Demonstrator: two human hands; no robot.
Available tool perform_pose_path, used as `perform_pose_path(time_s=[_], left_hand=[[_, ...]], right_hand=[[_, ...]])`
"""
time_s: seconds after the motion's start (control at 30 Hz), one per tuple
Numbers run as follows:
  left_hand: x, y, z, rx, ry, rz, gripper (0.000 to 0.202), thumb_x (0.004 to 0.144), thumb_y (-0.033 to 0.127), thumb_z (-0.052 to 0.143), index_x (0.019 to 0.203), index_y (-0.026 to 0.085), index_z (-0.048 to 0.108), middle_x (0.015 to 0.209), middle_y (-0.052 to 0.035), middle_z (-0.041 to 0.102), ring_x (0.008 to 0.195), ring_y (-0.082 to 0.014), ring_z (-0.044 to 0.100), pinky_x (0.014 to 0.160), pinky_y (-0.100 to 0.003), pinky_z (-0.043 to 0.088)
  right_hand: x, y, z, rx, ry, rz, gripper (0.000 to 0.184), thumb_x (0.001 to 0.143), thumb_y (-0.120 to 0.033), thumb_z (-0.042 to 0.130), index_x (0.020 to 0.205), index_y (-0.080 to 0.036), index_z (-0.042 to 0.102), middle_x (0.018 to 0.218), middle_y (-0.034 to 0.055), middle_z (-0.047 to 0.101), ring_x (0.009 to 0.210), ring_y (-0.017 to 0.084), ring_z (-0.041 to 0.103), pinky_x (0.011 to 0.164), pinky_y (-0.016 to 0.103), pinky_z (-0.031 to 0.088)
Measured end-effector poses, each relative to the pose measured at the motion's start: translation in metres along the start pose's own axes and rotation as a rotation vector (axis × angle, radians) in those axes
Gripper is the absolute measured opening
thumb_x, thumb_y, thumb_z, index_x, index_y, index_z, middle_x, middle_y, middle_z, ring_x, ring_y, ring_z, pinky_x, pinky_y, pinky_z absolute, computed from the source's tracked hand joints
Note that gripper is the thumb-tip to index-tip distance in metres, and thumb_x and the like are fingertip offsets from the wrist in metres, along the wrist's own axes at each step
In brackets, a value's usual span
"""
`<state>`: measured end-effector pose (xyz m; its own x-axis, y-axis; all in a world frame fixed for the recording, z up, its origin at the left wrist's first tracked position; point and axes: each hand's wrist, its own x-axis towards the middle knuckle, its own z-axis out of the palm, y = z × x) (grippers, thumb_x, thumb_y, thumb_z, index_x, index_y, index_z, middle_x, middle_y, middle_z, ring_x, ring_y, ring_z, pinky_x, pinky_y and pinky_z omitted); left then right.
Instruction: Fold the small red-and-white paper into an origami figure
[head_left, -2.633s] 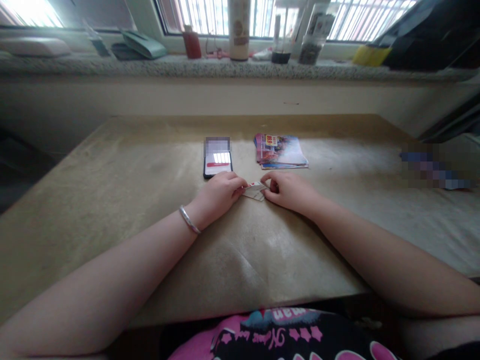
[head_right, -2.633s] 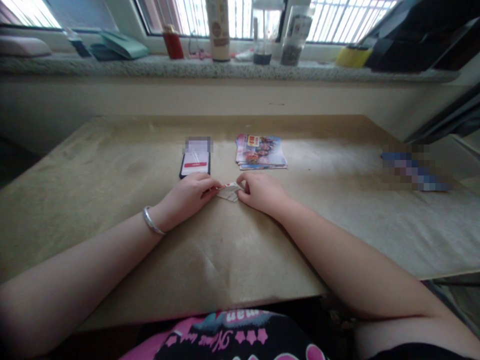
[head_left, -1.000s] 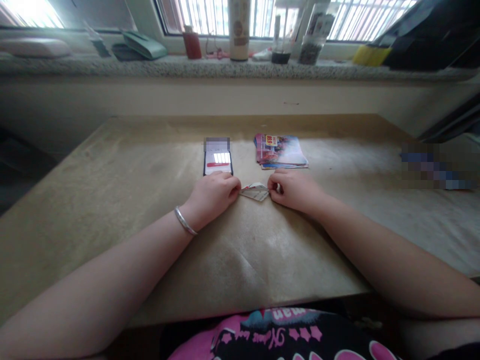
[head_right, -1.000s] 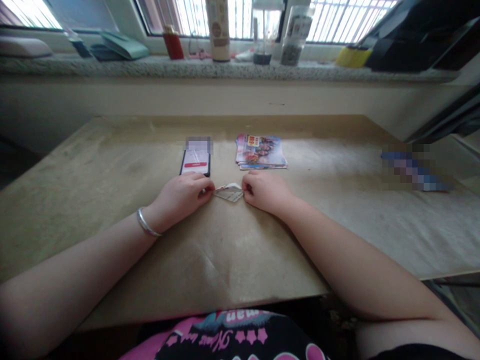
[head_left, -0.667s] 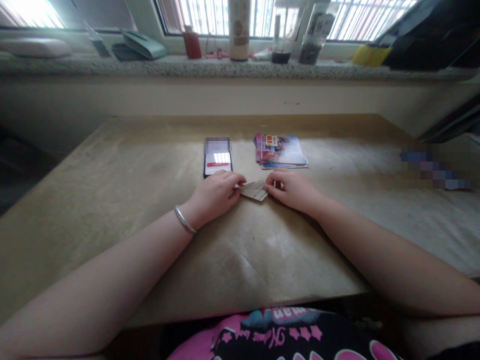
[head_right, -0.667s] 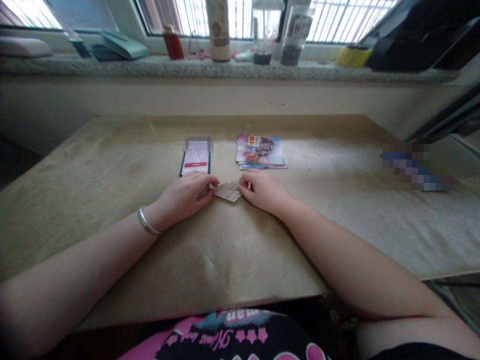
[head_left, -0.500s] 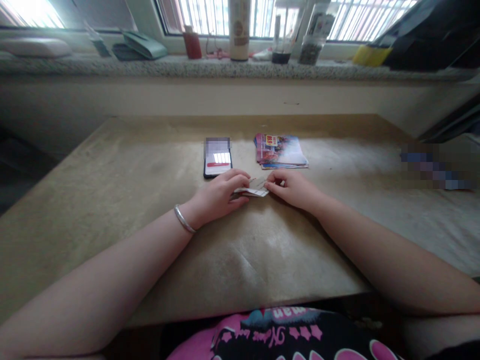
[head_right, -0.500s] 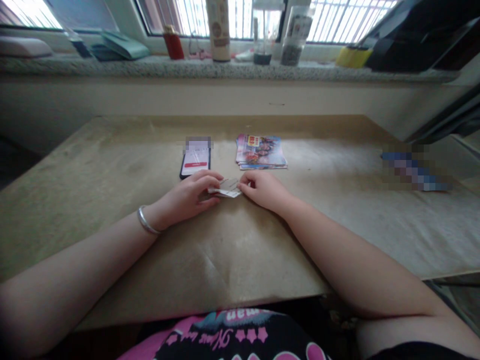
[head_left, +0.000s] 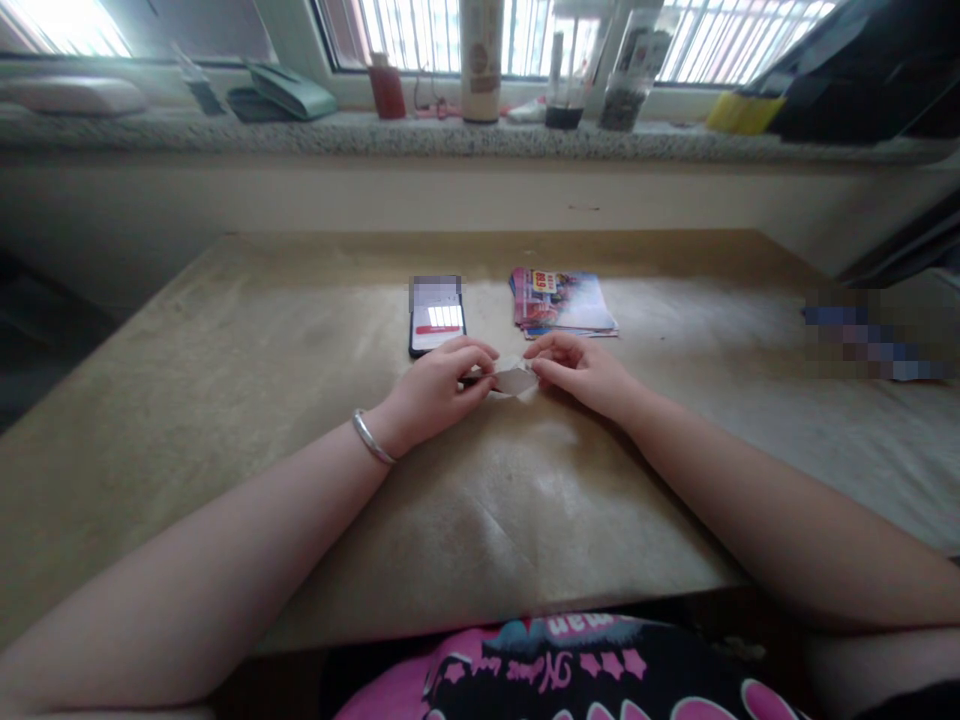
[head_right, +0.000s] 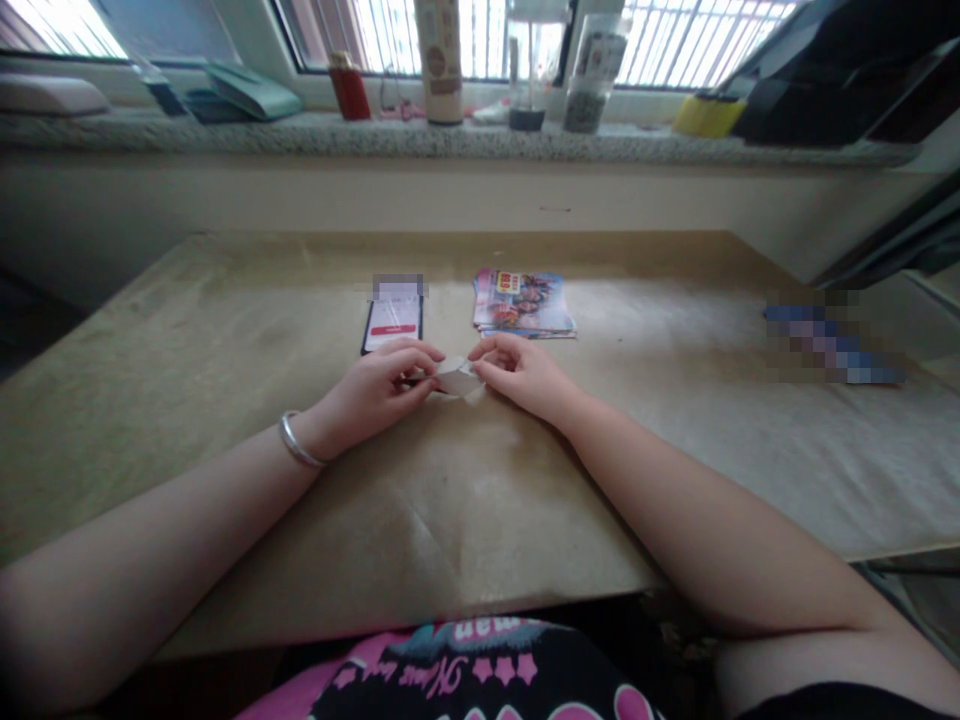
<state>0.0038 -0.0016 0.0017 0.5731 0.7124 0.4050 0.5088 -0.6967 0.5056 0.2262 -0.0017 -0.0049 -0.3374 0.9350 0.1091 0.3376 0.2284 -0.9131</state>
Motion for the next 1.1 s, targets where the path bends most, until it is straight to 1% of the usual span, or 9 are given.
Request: perform_pose_path(time_s=[0.1,0.17,0.3,0.43,0.5,0.63,0.77,0.97,1.1], left_hand=[[0.001,-0.001,0.002,0.033,0.033,0.018,0.004,0.083,0.017,0.055,0.083,0.016,0.059,0.108,-0.0066,0.059,0.093,-0.0143,0.057,0.081,-0.028,0.049],[0.002,-0.001,0.003,0.046,0.028,0.017,0.004,0.083,0.016,0.054,0.083,0.016,0.058,0.106,-0.0062,0.059,0.096,-0.0151,0.057,0.083,-0.029,0.048],[0.004,-0.001,0.005,0.111,0.06,-0.006,0.005,0.084,0.017,0.053,0.084,0.016,0.058,0.098,-0.0056,0.059,0.091,-0.0157,0.056,0.082,-0.03,0.048],[0.004,-0.002,0.007,0.257,0.089,-0.006,0.008,0.084,0.018,0.053,0.083,0.015,0.061,0.093,-0.0065,0.058,0.087,-0.0169,0.054,0.079,-0.031,0.047],[0.004,-0.004,0.008,0.32,0.063,0.007,0.009,0.083,0.019,0.054,0.08,0.015,0.062,0.088,-0.006,0.06,0.084,-0.0177,0.053,0.078,-0.031,0.046],[0.005,-0.007,0.009,0.364,0.001,0.029,0.011,0.083,0.017,0.054,0.08,0.016,0.065,0.082,-0.0047,0.063,0.082,-0.0184,0.053,0.077,-0.032,0.044],[0.006,-0.007,0.007,0.379,-0.05,0.064,0.014,0.083,0.016,0.053,0.081,0.016,0.067,0.081,-0.0048,0.063,0.078,-0.017,0.054,0.074,-0.03,0.044],[0.006,-0.004,-0.003,0.403,-0.195,0.15,0.019,0.086,0.017,0.052,0.086,0.017,0.071,0.081,-0.006,0.06,0.075,-0.0156,0.054,0.069,-0.027,0.043],[0.004,0.002,-0.009,0.47,-0.247,0.168,0.022,0.088,0.018,0.05,0.089,0.019,0.072,0.081,-0.0059,0.06,0.074,-0.0153,0.054,0.067,-0.027,0.043]], right_hand=[[0.001,0.0,0.002,-0.005,0.02,-0.031,0.024,0.074,-0.037,0.062,0.089,-0.018,0.061,0.07,-0.0006,0.06,0.059,0.011,0.052,0.056,0.024,0.04],[0.002,0.0,0.002,-0.055,0.064,-0.046,0.022,0.075,-0.036,0.062,0.087,-0.017,0.062,0.07,-0.0003,0.06,0.059,0.011,0.052,0.057,0.024,0.041],[0.004,0.004,0.003,-0.241,0.094,-0.164,0.014,0.078,-0.03,0.06,0.083,-0.018,0.064,0.083,0.0031,0.063,0.067,0.012,0.055,0.059,0.024,0.042],[0.008,0.009,0.004,-0.436,0.087,-0.262,0.009,0.079,-0.024,0.06,0.078,-0.018,0.066,0.08,0.0032,0.062,0.07,0.013,0.055,0.063,0.025,0.043],[0.009,0.01,0.005,-0.538,0.09,-0.29,0.009,0.079,-0.023,0.06,0.078,-0.018,0.067,0.08,0.0035,0.063,0.07,0.014,0.055,0.066,0.027,0.043],[0.009,0.008,0.004,-0.767,0.064,-0.364,0.012,0.082,-0.024,0.059,0.079,-0.02,0.069,0.083,0.0049,0.065,0.082,0.018,0.056,0.075,0.03,0.042],[0.007,0.001,0.0,-0.905,0.002,-0.424,0.017,0.086,-0.025,0.055,0.08,-0.021,0.07,0.082,0.0048,0.066,0.083,0.02,0.055,0.072,0.03,0.039],[0.005,-0.003,-0.005,-0.951,-0.113,-0.463,0.021,0.087,-0.023,0.051,0.087,-0.022,0.071,0.087,0.0061,0.065,0.083,0.019,0.056,0.07,0.028,0.039],[0.004,-0.002,-0.009,-0.944,-0.143,-0.467,0.022,0.086,-0.022,0.049,0.088,-0.022,0.071,0.091,0.0061,0.066,0.085,0.018,0.057,0.073,0.028,0.04]])
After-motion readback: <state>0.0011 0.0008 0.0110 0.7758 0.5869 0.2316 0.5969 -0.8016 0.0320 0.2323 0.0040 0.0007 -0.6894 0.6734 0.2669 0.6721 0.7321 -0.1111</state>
